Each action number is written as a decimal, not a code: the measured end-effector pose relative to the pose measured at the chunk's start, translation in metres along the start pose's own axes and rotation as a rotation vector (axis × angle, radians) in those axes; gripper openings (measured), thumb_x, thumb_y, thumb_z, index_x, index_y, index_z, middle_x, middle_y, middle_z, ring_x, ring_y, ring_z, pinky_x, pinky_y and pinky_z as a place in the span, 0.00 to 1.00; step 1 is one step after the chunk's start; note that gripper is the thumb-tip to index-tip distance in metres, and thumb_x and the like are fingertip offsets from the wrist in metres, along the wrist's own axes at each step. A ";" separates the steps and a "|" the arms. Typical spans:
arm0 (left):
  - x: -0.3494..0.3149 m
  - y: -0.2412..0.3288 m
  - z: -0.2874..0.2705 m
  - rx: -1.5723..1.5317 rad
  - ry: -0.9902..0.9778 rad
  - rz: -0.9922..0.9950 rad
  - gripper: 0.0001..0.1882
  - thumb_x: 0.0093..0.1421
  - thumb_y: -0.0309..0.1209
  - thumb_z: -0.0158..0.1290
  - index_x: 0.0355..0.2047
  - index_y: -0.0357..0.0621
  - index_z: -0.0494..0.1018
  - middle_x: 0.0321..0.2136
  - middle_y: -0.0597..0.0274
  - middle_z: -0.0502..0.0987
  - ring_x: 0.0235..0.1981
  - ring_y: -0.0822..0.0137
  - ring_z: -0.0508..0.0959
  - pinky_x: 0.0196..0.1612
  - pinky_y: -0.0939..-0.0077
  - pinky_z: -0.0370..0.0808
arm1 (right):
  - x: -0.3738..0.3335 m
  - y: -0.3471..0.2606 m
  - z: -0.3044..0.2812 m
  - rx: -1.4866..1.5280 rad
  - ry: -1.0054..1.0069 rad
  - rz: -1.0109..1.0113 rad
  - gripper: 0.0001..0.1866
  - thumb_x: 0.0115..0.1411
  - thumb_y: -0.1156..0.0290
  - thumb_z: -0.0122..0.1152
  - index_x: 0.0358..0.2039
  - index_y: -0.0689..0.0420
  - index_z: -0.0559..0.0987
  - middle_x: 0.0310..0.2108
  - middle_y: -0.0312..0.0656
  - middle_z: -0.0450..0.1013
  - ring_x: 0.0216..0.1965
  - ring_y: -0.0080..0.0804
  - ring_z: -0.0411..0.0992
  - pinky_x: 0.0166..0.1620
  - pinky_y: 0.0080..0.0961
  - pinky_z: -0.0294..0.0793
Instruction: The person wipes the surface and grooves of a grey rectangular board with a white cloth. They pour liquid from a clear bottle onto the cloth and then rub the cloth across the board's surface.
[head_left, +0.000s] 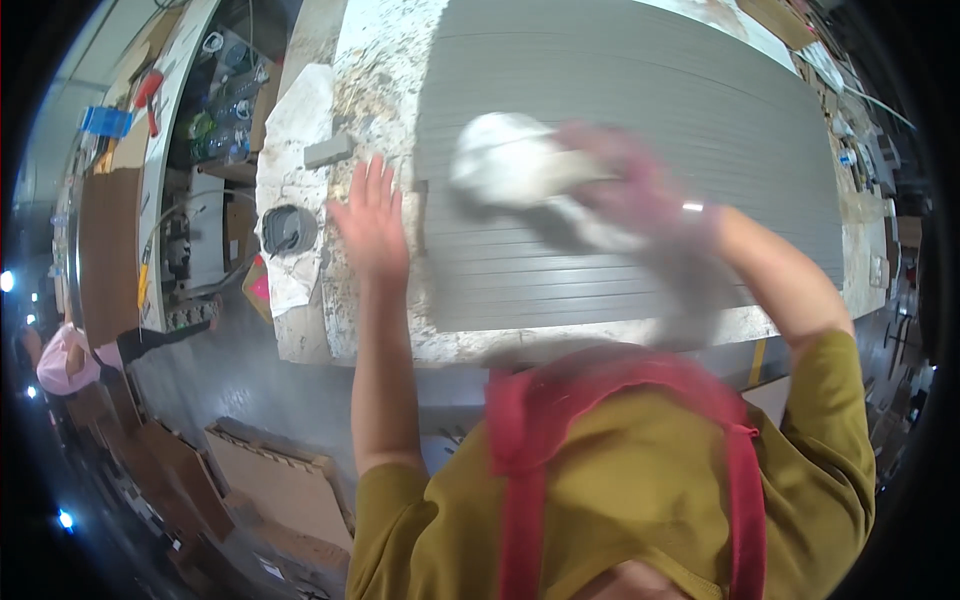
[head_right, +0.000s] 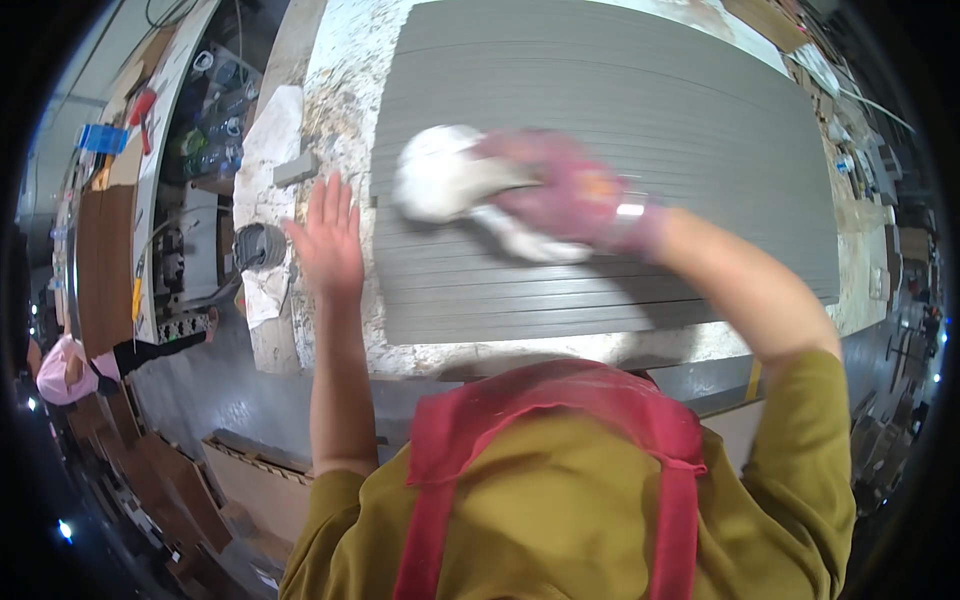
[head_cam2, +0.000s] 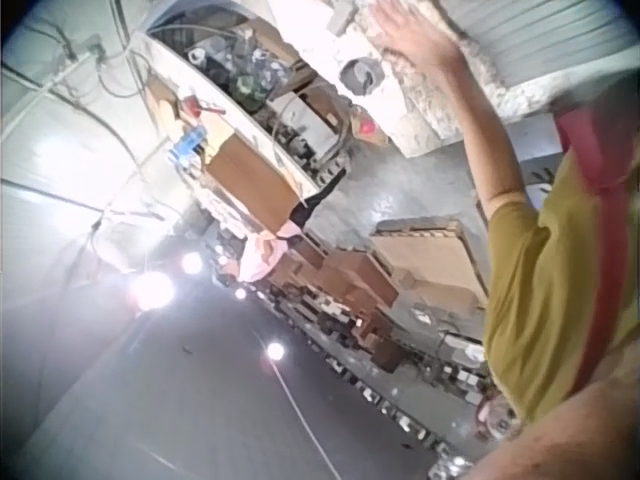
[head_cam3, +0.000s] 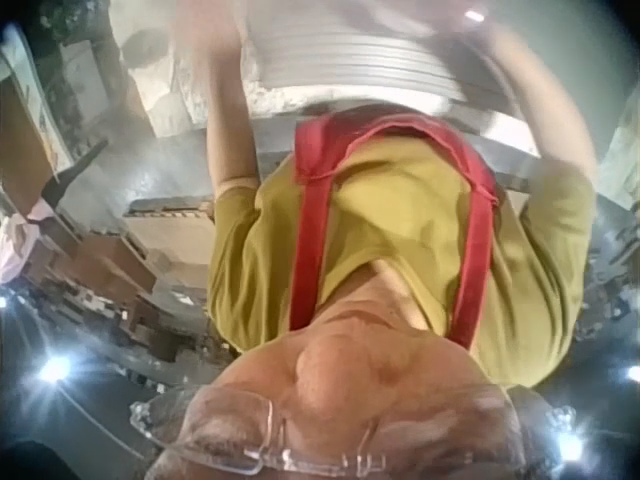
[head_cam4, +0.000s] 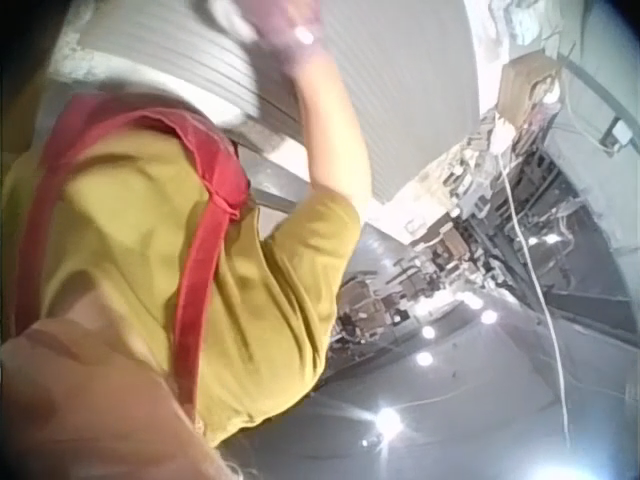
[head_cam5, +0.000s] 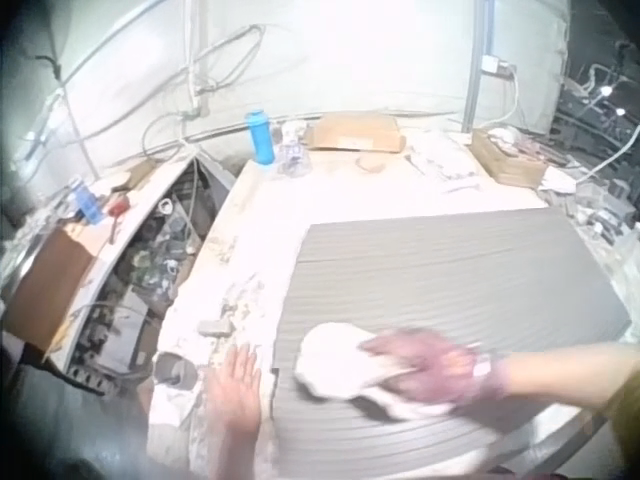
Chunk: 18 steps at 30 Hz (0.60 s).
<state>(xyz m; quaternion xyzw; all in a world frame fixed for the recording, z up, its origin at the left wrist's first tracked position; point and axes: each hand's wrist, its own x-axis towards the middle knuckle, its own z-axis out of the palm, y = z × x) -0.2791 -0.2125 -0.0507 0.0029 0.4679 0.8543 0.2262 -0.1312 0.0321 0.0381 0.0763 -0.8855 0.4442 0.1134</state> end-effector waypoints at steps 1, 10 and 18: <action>0.013 -0.001 0.002 0.060 -0.036 0.037 0.47 0.62 0.65 0.18 0.66 0.34 0.40 0.66 0.47 0.50 0.68 0.53 0.48 0.68 0.59 0.42 | -0.012 -0.013 -0.030 0.004 -0.052 0.128 0.19 0.51 0.75 0.58 0.46 0.60 0.74 0.42 0.48 0.74 0.41 0.49 0.74 0.46 0.37 0.73; 0.040 -0.032 0.037 0.313 -0.331 0.032 0.46 0.60 0.68 0.19 0.68 0.47 0.41 0.66 0.54 0.52 0.68 0.54 0.47 0.67 0.56 0.42 | 0.007 0.002 0.071 -0.453 -0.335 -0.228 0.26 0.41 0.63 0.68 0.43 0.52 0.72 0.41 0.41 0.70 0.48 0.40 0.68 0.47 0.42 0.67; 0.043 -0.017 0.019 0.208 -0.316 -0.094 0.44 0.62 0.65 0.20 0.67 0.46 0.44 0.68 0.54 0.46 0.68 0.56 0.44 0.67 0.59 0.36 | 0.015 0.019 0.063 -0.454 -0.052 -0.143 0.12 0.45 0.69 0.61 0.33 0.51 0.74 0.34 0.41 0.72 0.38 0.43 0.73 0.40 0.39 0.71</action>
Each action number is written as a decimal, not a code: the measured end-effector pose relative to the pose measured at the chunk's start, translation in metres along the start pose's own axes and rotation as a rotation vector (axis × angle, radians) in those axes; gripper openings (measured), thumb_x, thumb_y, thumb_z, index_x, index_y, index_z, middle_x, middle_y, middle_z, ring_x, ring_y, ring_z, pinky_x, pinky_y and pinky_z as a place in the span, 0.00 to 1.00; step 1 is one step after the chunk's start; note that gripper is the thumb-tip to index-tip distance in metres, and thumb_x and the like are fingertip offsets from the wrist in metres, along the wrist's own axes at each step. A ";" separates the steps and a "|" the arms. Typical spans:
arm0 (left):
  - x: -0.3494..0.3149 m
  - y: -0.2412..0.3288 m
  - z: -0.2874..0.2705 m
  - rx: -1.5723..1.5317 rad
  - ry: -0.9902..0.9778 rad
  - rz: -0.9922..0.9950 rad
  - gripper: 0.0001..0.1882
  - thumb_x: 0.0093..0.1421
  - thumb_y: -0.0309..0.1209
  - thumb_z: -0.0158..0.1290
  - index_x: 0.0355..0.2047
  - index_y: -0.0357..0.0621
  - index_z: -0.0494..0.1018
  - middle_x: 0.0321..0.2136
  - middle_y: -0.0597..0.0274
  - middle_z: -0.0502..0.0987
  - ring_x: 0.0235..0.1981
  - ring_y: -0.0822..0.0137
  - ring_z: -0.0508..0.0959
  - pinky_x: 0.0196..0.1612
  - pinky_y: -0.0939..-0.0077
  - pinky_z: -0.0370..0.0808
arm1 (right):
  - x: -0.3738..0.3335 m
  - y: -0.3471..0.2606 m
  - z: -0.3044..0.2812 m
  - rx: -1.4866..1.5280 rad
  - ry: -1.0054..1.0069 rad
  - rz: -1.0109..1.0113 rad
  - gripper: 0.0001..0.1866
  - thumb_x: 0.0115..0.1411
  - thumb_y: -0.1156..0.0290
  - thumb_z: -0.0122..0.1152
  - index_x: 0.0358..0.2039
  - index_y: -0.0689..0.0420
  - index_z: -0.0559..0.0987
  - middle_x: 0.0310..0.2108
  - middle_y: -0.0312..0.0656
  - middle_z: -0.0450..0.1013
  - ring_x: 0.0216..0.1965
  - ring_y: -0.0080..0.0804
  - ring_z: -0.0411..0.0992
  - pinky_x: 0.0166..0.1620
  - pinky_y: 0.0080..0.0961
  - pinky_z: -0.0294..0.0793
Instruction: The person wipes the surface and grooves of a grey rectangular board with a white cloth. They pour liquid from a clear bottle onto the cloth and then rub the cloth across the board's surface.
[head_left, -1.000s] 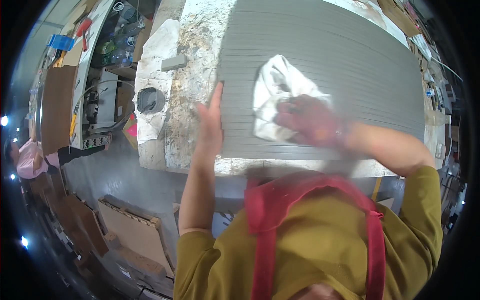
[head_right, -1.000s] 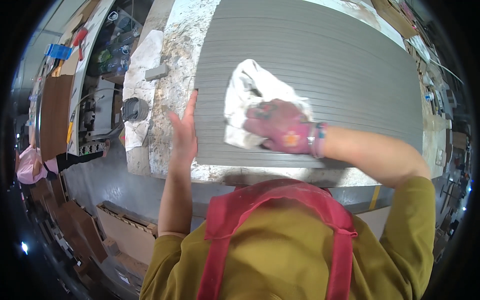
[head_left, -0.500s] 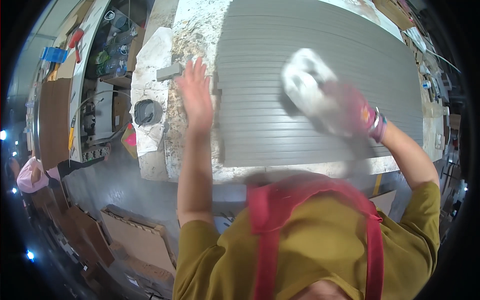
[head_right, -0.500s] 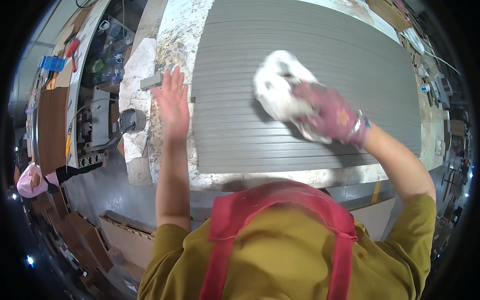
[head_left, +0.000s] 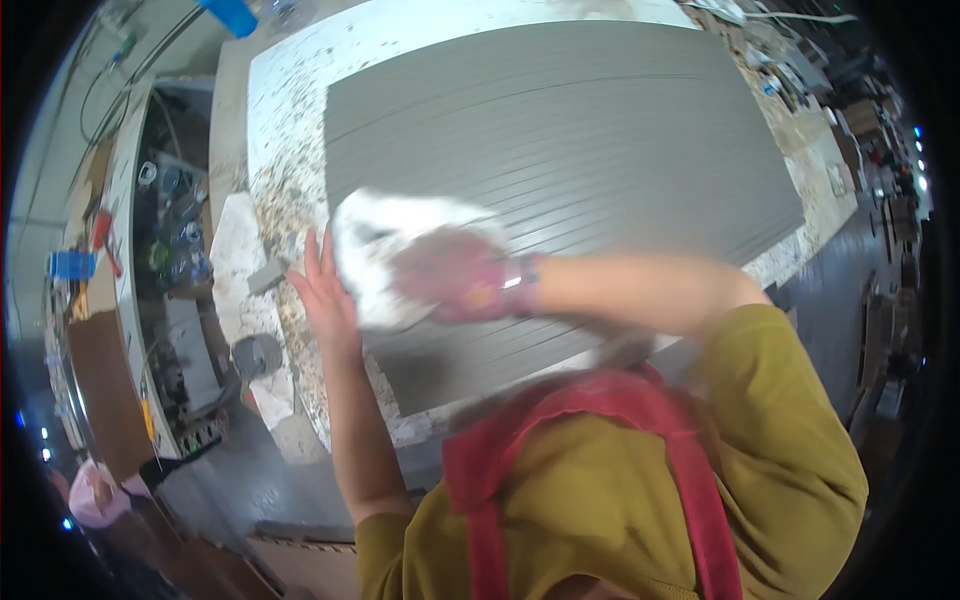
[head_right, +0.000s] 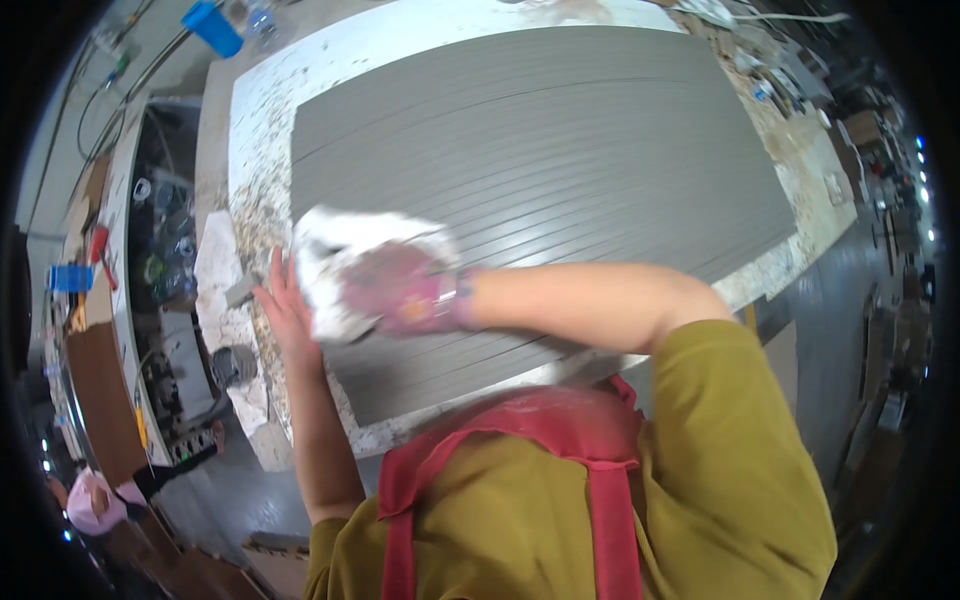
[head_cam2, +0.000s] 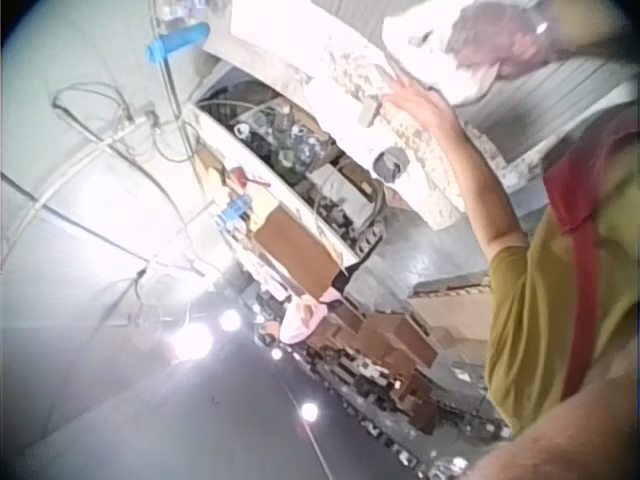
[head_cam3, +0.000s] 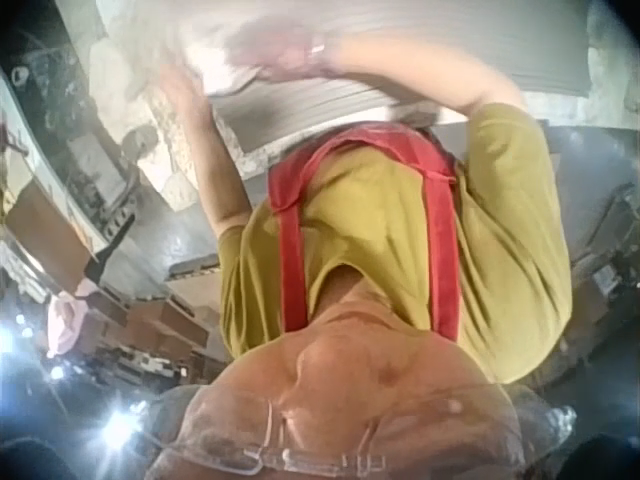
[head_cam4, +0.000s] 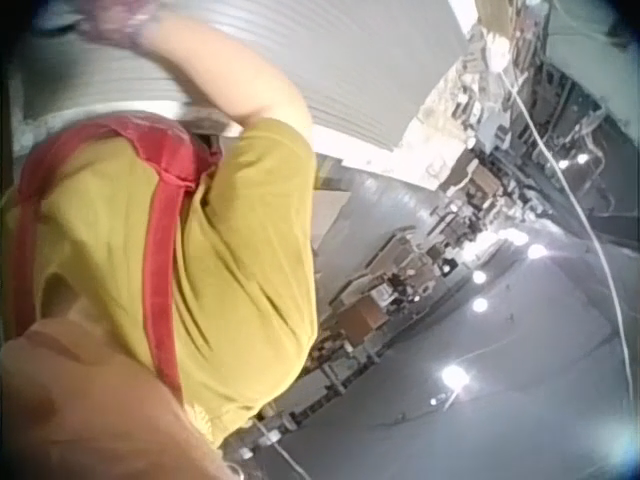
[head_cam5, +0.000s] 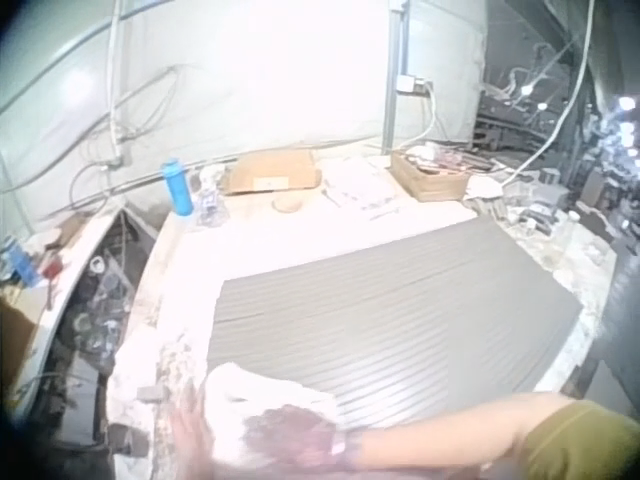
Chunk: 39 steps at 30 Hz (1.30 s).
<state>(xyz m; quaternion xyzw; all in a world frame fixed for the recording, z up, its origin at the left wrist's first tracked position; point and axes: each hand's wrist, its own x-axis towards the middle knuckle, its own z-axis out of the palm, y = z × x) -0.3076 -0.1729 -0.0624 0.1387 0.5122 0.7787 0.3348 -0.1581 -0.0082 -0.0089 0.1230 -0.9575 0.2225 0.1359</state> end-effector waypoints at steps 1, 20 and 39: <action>-0.016 0.011 0.011 0.202 0.078 -0.034 0.42 0.63 0.64 0.22 0.67 0.47 0.45 0.68 0.57 0.46 0.68 0.57 0.45 0.67 0.61 0.39 | -0.029 0.023 -0.019 0.000 0.053 0.110 0.11 0.45 0.70 0.61 0.32 0.51 0.74 0.33 0.42 0.72 0.36 0.45 0.72 0.39 0.40 0.72; -0.032 0.014 0.009 0.410 0.145 -0.157 0.39 0.65 0.61 0.31 0.66 0.47 0.52 0.66 0.58 0.52 0.67 0.60 0.50 0.66 0.65 0.46 | -0.120 -0.026 0.002 -0.009 0.262 0.202 0.14 0.54 0.63 0.51 0.40 0.52 0.76 0.44 0.38 0.70 0.45 0.38 0.70 0.50 0.34 0.70; -0.034 -0.084 0.514 0.851 -0.566 0.363 0.15 0.65 0.30 0.45 0.47 0.34 0.72 0.43 0.55 0.77 0.45 0.66 0.75 0.51 0.73 0.69 | -0.622 0.190 -0.376 1.558 1.415 0.588 0.21 0.64 0.70 0.48 0.56 0.64 0.66 0.50 0.50 0.71 0.49 0.38 0.73 0.53 0.36 0.75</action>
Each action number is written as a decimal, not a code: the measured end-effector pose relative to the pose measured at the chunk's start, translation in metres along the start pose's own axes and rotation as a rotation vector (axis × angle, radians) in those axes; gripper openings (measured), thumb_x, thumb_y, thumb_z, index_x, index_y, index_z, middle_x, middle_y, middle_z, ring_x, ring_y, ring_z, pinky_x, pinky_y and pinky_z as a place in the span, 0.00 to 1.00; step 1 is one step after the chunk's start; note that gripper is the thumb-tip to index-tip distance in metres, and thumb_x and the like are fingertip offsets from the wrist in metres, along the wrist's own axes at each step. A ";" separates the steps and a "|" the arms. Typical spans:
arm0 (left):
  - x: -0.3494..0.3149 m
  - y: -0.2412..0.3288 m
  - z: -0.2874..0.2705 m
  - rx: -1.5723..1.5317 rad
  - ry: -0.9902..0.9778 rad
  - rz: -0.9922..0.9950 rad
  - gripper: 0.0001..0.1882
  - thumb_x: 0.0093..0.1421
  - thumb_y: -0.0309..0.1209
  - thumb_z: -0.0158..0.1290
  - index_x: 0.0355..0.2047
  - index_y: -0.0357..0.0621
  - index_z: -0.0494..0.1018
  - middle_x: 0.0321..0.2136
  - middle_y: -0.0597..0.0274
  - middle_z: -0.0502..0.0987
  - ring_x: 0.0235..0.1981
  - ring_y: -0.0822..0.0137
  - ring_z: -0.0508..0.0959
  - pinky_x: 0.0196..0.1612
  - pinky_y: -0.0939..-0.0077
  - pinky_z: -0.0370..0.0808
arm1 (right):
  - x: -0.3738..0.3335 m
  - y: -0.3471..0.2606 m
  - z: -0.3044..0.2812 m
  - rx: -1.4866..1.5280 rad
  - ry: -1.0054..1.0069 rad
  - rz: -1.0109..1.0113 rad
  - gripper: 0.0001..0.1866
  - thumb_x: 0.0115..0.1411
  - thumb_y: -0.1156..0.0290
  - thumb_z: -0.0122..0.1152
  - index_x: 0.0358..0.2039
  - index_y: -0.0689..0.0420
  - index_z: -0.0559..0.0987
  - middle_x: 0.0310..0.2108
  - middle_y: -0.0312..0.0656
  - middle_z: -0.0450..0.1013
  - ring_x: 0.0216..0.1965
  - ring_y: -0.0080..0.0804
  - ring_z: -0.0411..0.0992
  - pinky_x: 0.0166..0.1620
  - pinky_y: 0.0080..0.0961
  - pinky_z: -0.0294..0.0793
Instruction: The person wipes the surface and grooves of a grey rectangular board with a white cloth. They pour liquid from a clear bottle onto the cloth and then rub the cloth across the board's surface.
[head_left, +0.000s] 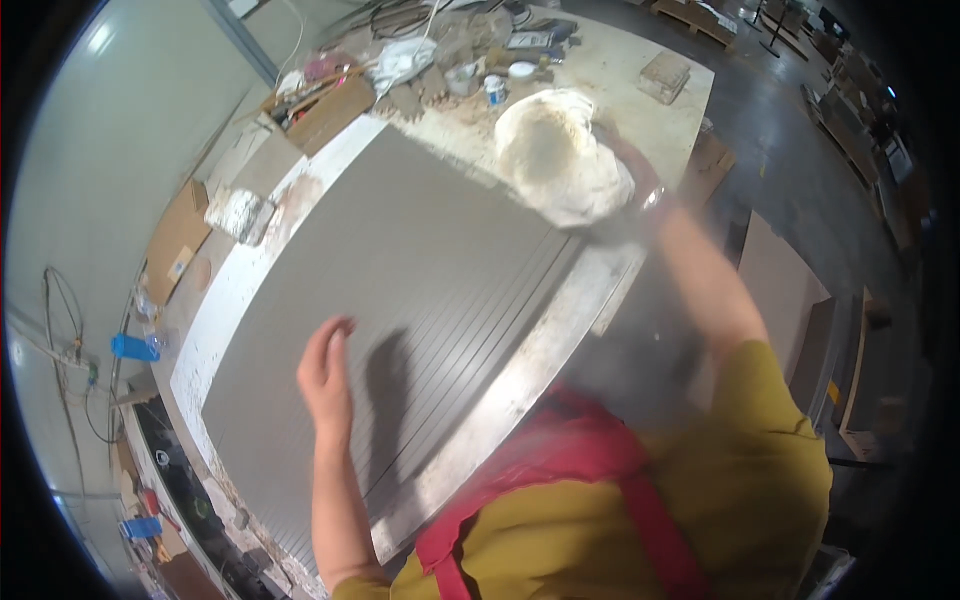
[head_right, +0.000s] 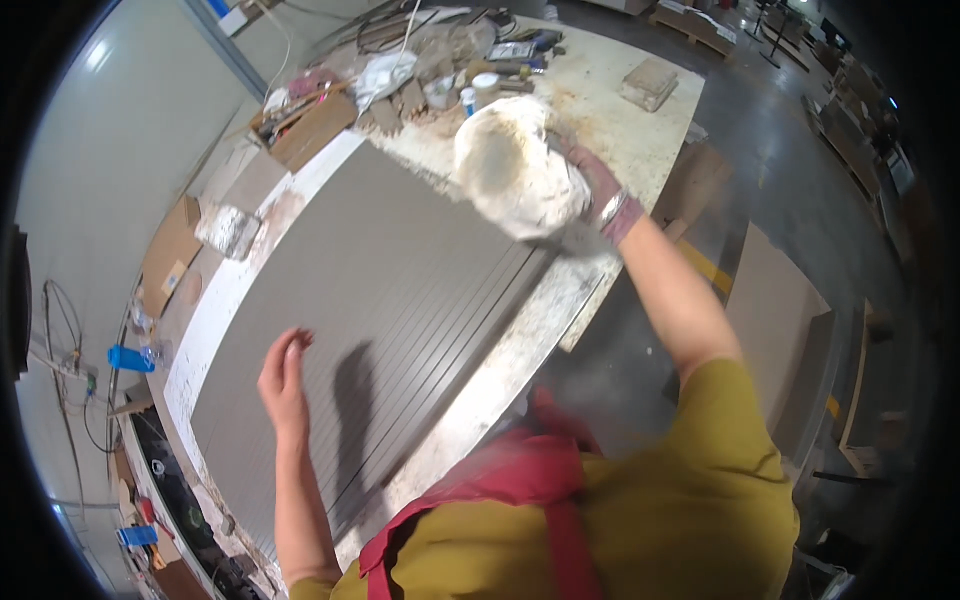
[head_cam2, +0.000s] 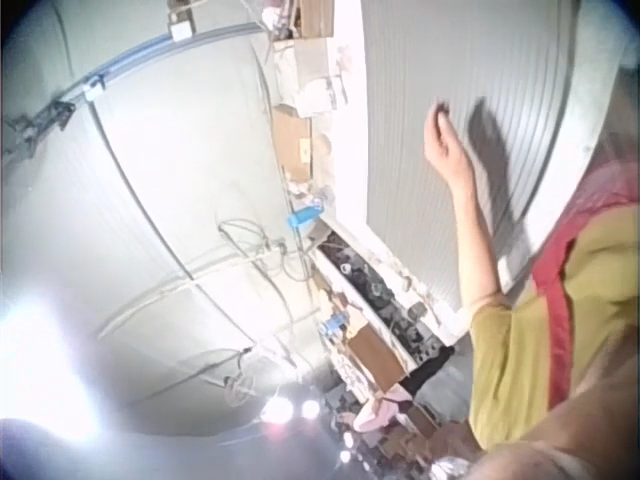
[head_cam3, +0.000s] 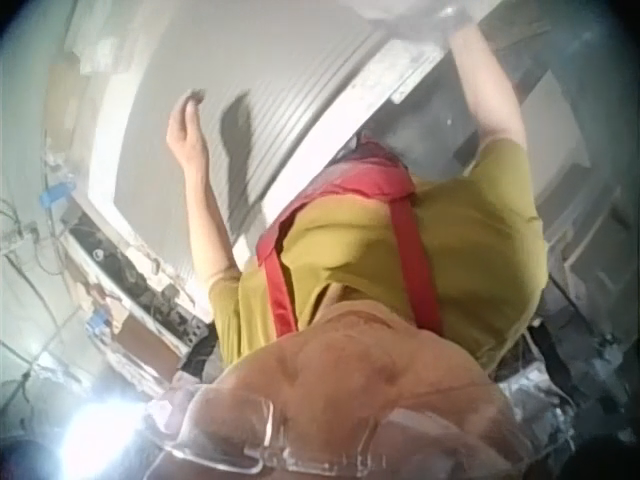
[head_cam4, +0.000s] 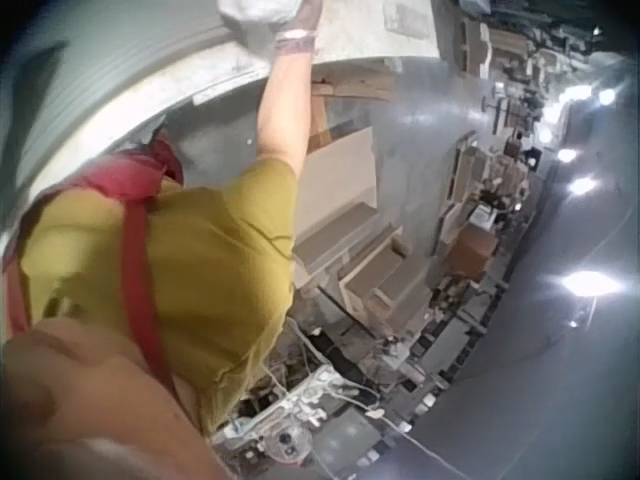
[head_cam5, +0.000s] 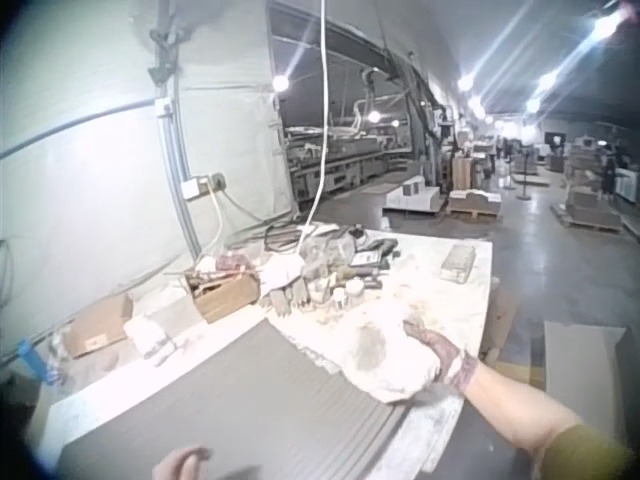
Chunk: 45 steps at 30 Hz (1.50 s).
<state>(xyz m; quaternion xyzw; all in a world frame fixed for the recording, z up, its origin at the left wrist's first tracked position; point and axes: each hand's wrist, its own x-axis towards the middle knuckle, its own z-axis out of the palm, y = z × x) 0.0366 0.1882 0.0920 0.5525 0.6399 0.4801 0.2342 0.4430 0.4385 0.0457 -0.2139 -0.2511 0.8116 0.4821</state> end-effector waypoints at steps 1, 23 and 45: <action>0.028 0.012 0.037 -0.086 -0.085 -0.017 0.15 0.65 0.30 0.46 0.48 0.34 0.71 0.43 0.55 0.77 0.45 0.65 0.76 0.51 0.74 0.69 | -0.004 -0.001 -0.003 0.033 -0.024 0.021 0.21 0.64 0.70 0.48 0.56 0.64 0.66 0.50 0.50 0.71 0.50 0.38 0.73 0.53 0.37 0.74; 0.141 0.028 0.276 -0.706 -0.678 -0.474 0.15 0.62 0.35 0.51 0.48 0.46 0.70 0.43 0.63 0.76 0.43 0.68 0.76 0.44 0.71 0.73 | -0.052 0.039 0.021 -1.263 0.125 -0.646 0.16 0.60 0.65 0.55 0.48 0.55 0.75 0.47 0.44 0.72 0.50 0.36 0.69 0.56 0.29 0.67; 0.200 0.209 0.241 0.212 -0.699 0.491 0.12 0.66 0.31 0.45 0.29 0.35 0.70 0.22 0.68 0.70 0.26 0.77 0.66 0.31 0.78 0.66 | -0.107 -0.053 -0.014 -0.968 0.290 -0.572 0.44 0.56 0.59 0.64 0.66 0.57 0.50 0.67 0.49 0.46 0.67 0.40 0.49 0.67 0.31 0.50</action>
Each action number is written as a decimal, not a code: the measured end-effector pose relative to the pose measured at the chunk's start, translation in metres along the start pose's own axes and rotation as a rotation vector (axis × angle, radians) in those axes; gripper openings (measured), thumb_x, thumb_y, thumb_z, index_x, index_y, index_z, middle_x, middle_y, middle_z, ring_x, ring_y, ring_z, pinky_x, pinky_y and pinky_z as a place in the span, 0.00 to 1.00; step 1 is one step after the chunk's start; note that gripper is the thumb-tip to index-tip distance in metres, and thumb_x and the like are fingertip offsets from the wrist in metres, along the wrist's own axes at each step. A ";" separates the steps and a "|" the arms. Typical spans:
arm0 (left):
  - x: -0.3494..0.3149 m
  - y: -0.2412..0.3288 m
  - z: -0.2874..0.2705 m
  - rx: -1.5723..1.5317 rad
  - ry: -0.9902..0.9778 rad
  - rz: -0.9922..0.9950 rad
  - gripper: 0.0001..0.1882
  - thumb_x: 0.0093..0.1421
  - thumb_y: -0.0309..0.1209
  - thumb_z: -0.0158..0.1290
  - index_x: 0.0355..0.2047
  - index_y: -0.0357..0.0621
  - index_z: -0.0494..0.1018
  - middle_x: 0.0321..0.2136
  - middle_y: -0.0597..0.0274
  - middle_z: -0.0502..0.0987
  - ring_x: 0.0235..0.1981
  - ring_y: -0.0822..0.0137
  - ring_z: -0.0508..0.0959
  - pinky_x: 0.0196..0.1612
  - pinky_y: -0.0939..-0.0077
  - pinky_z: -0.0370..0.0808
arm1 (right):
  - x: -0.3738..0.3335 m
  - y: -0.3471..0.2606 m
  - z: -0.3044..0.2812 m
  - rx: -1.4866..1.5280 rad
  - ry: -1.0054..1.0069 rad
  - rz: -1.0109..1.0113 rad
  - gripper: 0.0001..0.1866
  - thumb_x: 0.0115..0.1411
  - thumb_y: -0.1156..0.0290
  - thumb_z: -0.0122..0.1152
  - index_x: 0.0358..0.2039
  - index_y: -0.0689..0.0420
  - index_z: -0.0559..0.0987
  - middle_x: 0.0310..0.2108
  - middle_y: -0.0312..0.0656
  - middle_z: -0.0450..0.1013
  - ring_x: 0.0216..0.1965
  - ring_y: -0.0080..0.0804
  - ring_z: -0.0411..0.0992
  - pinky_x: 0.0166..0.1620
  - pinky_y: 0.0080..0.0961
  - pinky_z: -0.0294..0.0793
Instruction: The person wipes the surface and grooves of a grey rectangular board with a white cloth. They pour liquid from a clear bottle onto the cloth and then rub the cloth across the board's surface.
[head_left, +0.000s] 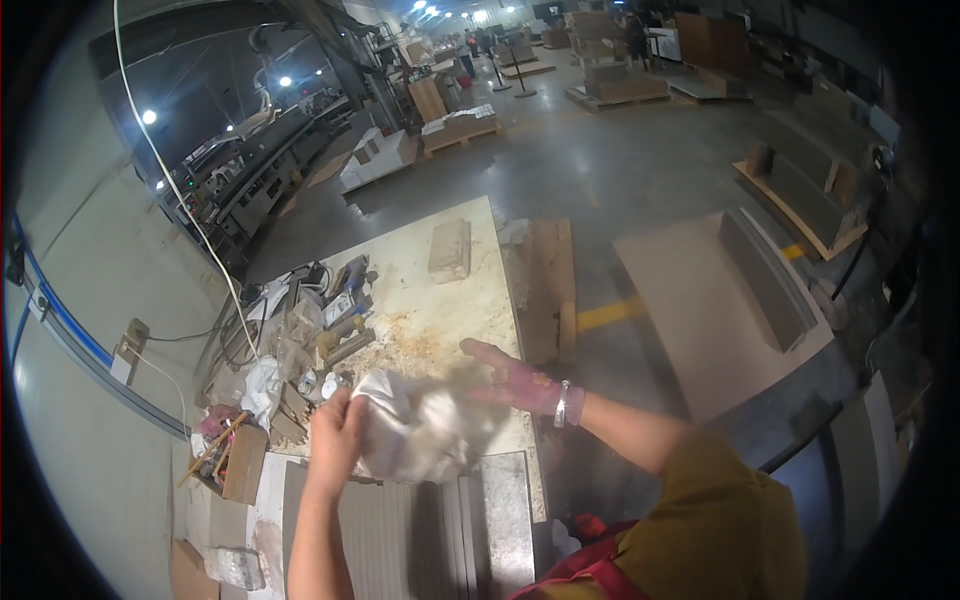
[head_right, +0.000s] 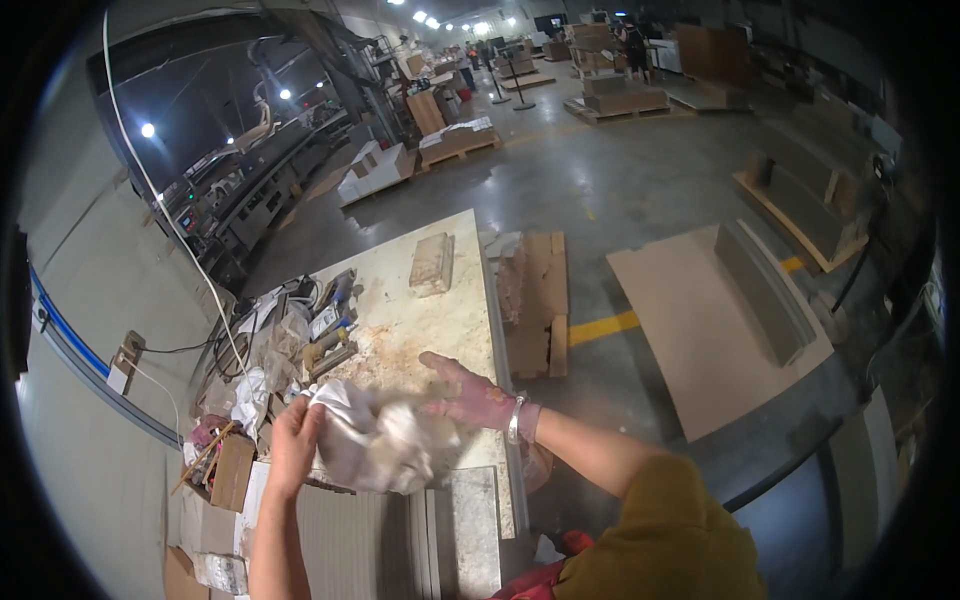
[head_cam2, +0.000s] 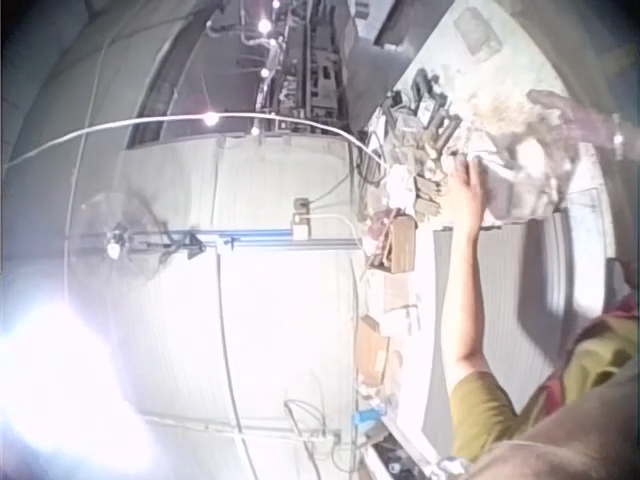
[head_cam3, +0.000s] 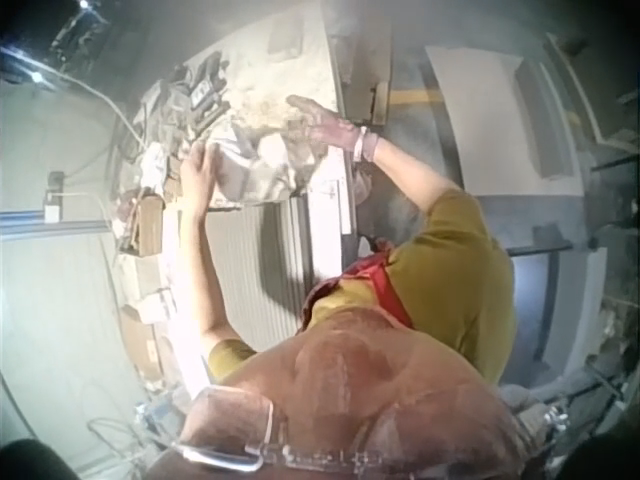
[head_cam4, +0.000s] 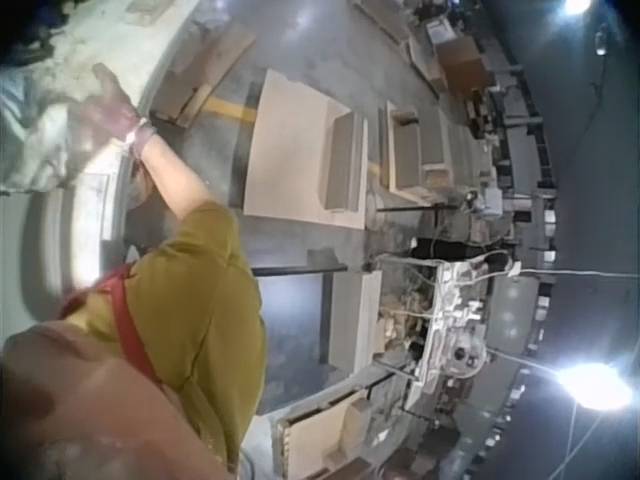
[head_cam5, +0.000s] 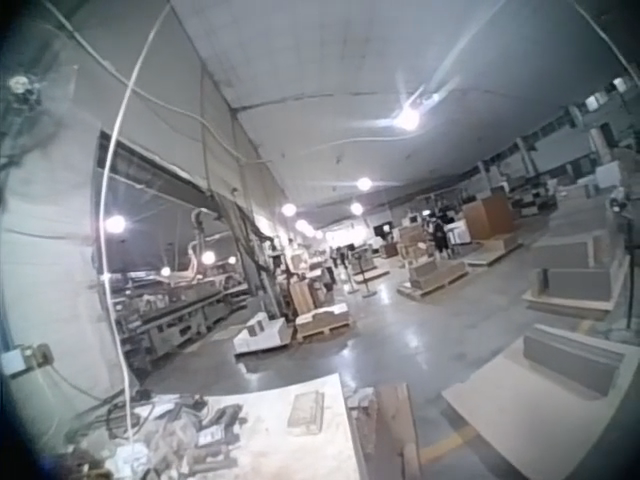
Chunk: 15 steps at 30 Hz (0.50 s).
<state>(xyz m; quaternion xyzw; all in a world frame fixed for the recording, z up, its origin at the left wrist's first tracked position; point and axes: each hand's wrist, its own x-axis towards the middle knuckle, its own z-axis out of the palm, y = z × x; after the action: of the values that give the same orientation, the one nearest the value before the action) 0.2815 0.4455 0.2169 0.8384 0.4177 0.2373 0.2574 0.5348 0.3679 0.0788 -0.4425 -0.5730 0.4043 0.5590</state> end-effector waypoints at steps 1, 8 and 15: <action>0.002 -0.007 0.005 -0.120 0.082 0.036 0.12 0.66 0.32 0.46 0.28 0.36 0.70 0.22 0.69 0.68 0.26 0.78 0.64 0.31 0.79 0.65 | 0.000 -0.007 -0.001 -0.057 0.004 0.008 0.45 0.56 0.59 0.64 0.67 0.57 0.49 0.67 0.49 0.46 0.67 0.40 0.49 0.67 0.31 0.50; -0.003 0.060 0.024 -0.518 -0.039 0.114 0.12 0.66 0.34 0.47 0.27 0.43 0.68 0.21 0.74 0.66 0.24 0.82 0.62 0.28 0.84 0.62 | -0.002 -0.002 0.014 -0.366 -0.160 0.018 0.45 0.57 0.66 0.61 0.68 0.55 0.44 0.67 0.45 0.49 0.64 0.34 0.56 0.65 0.30 0.54; 0.007 0.070 0.044 -0.401 0.020 0.135 0.11 0.65 0.32 0.48 0.26 0.41 0.67 0.20 0.72 0.65 0.24 0.81 0.62 0.27 0.83 0.62 | -0.016 0.109 0.013 0.816 -0.428 0.555 0.28 0.66 0.65 0.50 0.63 0.62 0.58 0.63 0.43 0.58 0.61 0.26 0.59 0.64 0.21 0.55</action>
<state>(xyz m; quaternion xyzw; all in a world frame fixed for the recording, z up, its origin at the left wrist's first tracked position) 0.3531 0.4049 0.2289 0.7939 0.3078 0.3409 0.3985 0.5270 0.3835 -0.0304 -0.2319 -0.3319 0.8078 0.4283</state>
